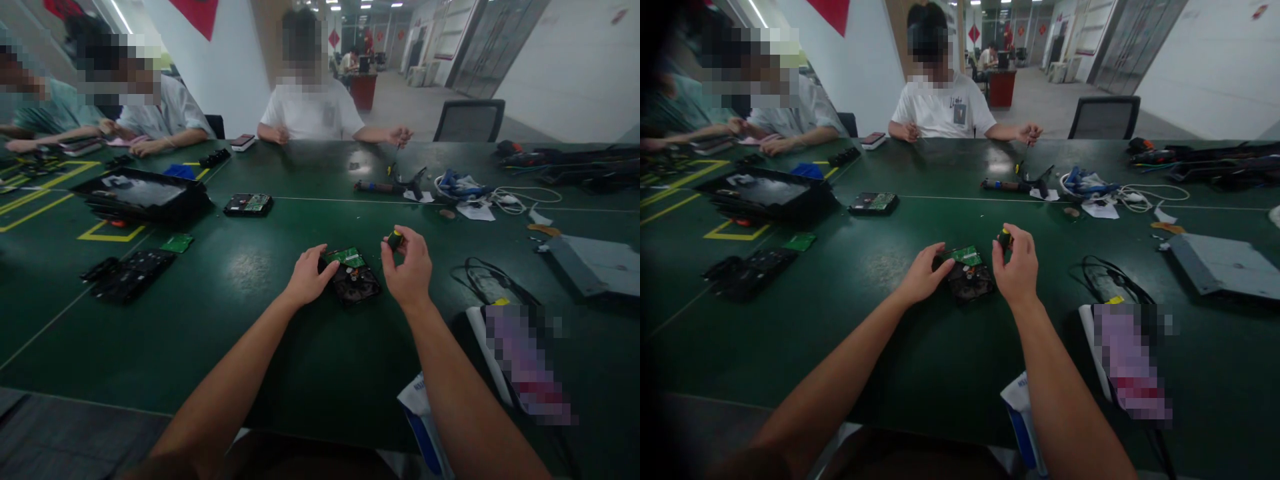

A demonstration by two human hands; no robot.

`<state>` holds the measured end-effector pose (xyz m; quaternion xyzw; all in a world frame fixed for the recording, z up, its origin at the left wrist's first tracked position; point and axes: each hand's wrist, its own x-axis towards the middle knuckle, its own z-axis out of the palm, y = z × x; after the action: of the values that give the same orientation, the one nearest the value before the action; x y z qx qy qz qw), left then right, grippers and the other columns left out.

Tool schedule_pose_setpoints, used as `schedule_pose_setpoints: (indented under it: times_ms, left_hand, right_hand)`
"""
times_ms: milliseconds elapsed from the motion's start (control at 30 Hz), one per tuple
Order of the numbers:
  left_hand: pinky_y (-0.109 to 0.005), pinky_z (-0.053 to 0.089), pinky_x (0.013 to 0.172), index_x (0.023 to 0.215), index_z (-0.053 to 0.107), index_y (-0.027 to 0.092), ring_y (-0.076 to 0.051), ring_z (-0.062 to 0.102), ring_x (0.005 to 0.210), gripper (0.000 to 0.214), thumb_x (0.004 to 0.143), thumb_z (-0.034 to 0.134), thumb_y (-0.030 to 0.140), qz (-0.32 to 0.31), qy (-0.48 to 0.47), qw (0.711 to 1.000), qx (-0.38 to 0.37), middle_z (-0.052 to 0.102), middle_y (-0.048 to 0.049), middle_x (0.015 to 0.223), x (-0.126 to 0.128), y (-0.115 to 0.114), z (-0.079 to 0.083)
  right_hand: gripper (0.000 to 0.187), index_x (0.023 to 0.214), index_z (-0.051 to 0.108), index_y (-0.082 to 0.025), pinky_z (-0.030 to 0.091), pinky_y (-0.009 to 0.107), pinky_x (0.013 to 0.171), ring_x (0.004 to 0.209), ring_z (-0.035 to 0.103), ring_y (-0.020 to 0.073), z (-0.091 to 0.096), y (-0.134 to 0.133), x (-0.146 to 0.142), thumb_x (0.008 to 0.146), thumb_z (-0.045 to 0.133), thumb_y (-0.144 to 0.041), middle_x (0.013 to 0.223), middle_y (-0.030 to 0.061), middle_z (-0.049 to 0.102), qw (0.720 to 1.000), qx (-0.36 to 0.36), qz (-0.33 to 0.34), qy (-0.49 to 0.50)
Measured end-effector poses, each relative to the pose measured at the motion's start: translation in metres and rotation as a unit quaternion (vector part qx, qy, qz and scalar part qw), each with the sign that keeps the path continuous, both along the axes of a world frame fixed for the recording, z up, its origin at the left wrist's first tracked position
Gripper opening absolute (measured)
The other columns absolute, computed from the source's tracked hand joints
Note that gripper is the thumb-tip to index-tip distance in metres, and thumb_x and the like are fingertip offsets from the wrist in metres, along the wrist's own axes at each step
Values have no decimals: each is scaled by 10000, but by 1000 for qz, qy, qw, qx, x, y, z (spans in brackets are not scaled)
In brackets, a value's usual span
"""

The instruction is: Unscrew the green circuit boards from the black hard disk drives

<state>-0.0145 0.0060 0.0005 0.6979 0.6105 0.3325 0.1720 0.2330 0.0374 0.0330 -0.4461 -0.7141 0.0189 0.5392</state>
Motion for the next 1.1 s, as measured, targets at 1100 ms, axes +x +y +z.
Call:
schedule_pose_setpoints:
  times_ms: [1100]
  left_hand:
    - [-547,402,1120,1508,494,245,-335,495,1330,535,1012,529,443,-48,106,993,28,598,-130,1388,-3,-13,-10]
  right_hand:
    - [666,1569,318,-262,552,555,1045,1208,655,303,3,-9,0,945,546,-219,1488,152,547,992,-113,30,-53]
